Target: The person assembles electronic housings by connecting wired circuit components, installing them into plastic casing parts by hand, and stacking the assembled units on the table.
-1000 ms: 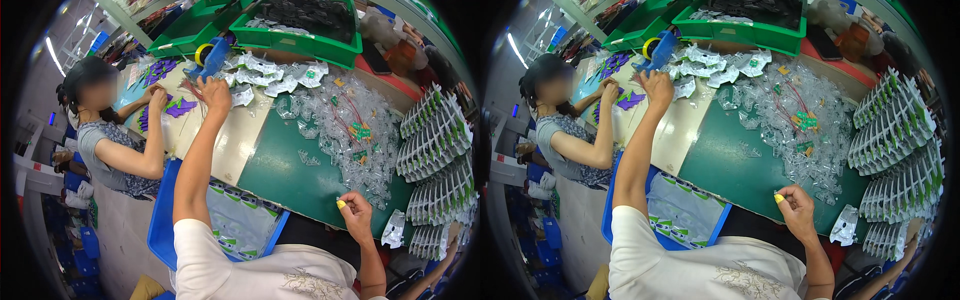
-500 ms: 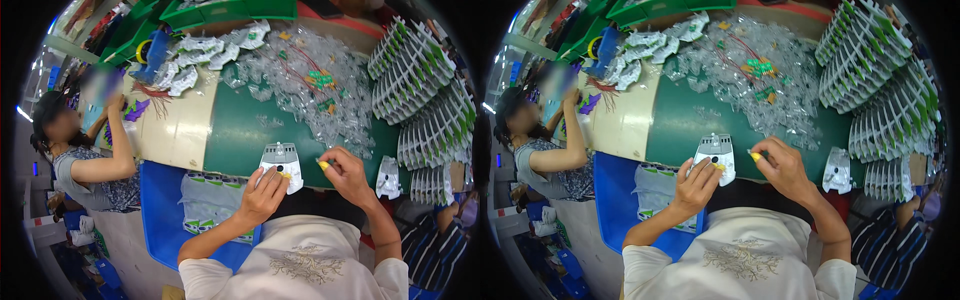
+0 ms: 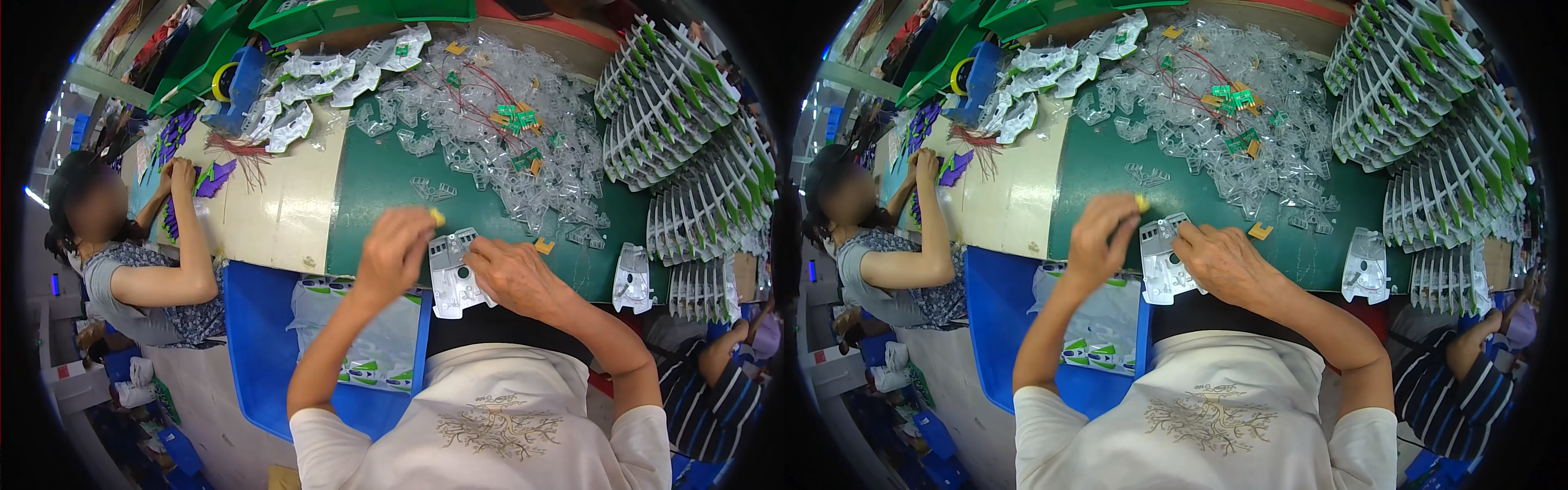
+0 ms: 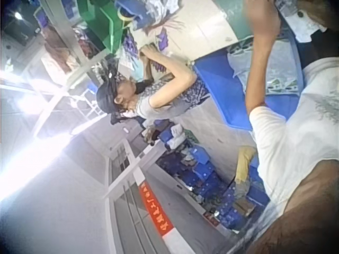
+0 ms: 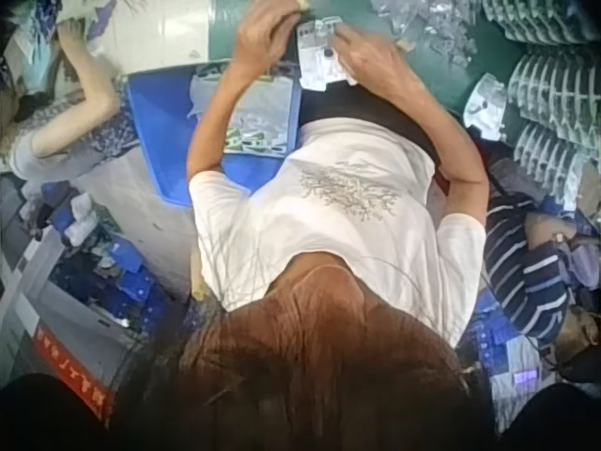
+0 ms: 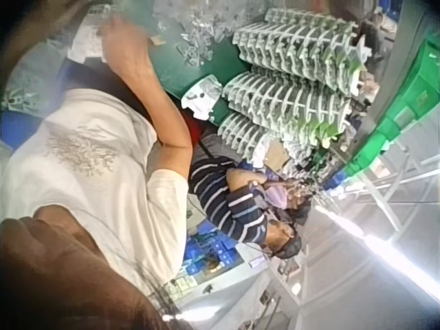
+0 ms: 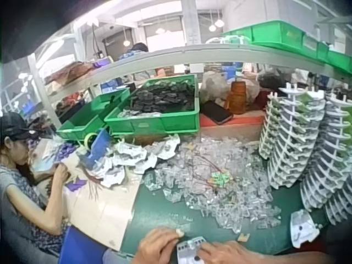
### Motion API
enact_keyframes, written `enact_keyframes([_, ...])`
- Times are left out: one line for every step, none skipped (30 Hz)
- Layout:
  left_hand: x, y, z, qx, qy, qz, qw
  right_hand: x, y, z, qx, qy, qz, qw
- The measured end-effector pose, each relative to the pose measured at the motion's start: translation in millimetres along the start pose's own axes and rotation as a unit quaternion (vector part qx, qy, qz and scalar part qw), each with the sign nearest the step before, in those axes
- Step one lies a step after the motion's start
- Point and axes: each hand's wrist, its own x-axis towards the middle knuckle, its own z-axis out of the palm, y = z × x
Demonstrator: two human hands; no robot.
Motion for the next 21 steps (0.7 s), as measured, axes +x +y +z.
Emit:
enact_keyframes([15.4,-10.6,-4.3,0.029,0.000,0.031,0.999,-0.6,-0.9,-1.4,0.001,-0.007,0.006,1.000])
enact_keyframes([26.3,-18.8,-3.5,0.040,-0.018,0.038,0.998,-1.2,-1.2,-2.4,0.002,-0.014,0.012,1.000])
enact_keyframes([34.3,-26.0,-2.0,0.051,-0.036,0.045,0.997,-1.8,-2.0,-2.7,0.001,-0.015,0.009,1.000])
enact_keyframes([40.0,-32.7,0.4,0.048,-0.054,0.059,0.996,-2.9,-3.0,-3.6,0.008,-0.005,0.015,1.000])
enact_keyframes([42.3,-36.0,2.8,0.048,-0.052,0.060,0.996,-4.5,-4.3,-4.5,0.015,0.004,0.021,1.000])
enact_keyframes([44.0,-38.2,6.0,0.063,-0.062,0.060,0.994,-6.6,-6.1,-6.1,0.014,0.005,0.019,1.000])
enact_keyframes([46.6,-39.1,8.7,0.077,-0.073,0.062,0.992,-9.5,-7.8,-7.9,0.007,-0.009,0.040,0.999])
enact_keyframes([45.8,-39.1,10.1,0.076,-0.074,0.064,0.992,-12.2,-9.2,-9.5,0.000,-0.023,0.061,0.998])
enact_keyframes([42.1,-37.4,10.9,0.094,-0.073,0.072,0.990,-14.7,-10.5,-10.7,0.001,-0.022,0.062,0.998])
enact_keyframes([37.6,-34.5,11.8,0.112,-0.073,0.079,0.988,-18.1,-11.9,-12.0,-0.008,-0.010,0.071,0.997])
enact_keyframes([33.6,-30.9,11.1,0.109,-0.085,0.083,0.987,-20.7,-12.0,-12.5,-0.016,0.002,0.079,0.997])
enact_keyframes([30.9,-29.5,11.9,0.110,-0.086,0.082,0.987,-23.0,-10.4,-11.3,-0.017,0.015,0.077,0.997])
enact_keyframes([28.7,-27.9,13.9,0.133,-0.057,0.108,0.984,-24.7,-10.0,-11.1,-0.016,0.014,0.077,0.997])
enact_keyframes([26.2,-25.3,15.3,0.156,-0.027,0.133,0.978,-25.9,-10.1,-10.8,-0.011,0.016,0.080,0.997])
enact_keyframes([22.3,-20.9,15.8,0.156,-0.028,0.131,0.978,-27.1,-10.2,-10.3,-0.007,0.018,0.083,0.996])
enact_keyframes([20.8,-11.8,13.4,0.188,-0.002,0.065,0.980,-27.8,-10.1,-10.6,-0.005,0.018,0.083,0.996])
enact_keyframes([18.3,-4.2,10.9,0.218,0.024,-0.002,0.976,-28.0,-9.5,-10.9,-0.005,0.016,0.084,0.996])
enact_keyframes([14.5,0.1,8.5,0.224,-0.011,-0.035,0.974,-28.3,-9.3,-11.1,-0.005,0.014,0.085,0.996])
enact_keyframes([10.7,4.4,7.5,0.225,-0.011,-0.036,0.974,-28.0,-9.3,-10.9,-0.004,0.014,0.084,0.996])
enact_keyframes([7.1,8.8,7.3,0.193,-0.019,-0.055,0.979,-28.0,-9.3,-10.5,0.000,0.013,0.084,0.996])
enact_keyframes([4.2,12.7,6.8,0.161,-0.026,-0.073,0.984,-28.0,-9.1,-10.3,0.003,0.012,0.084,0.996])
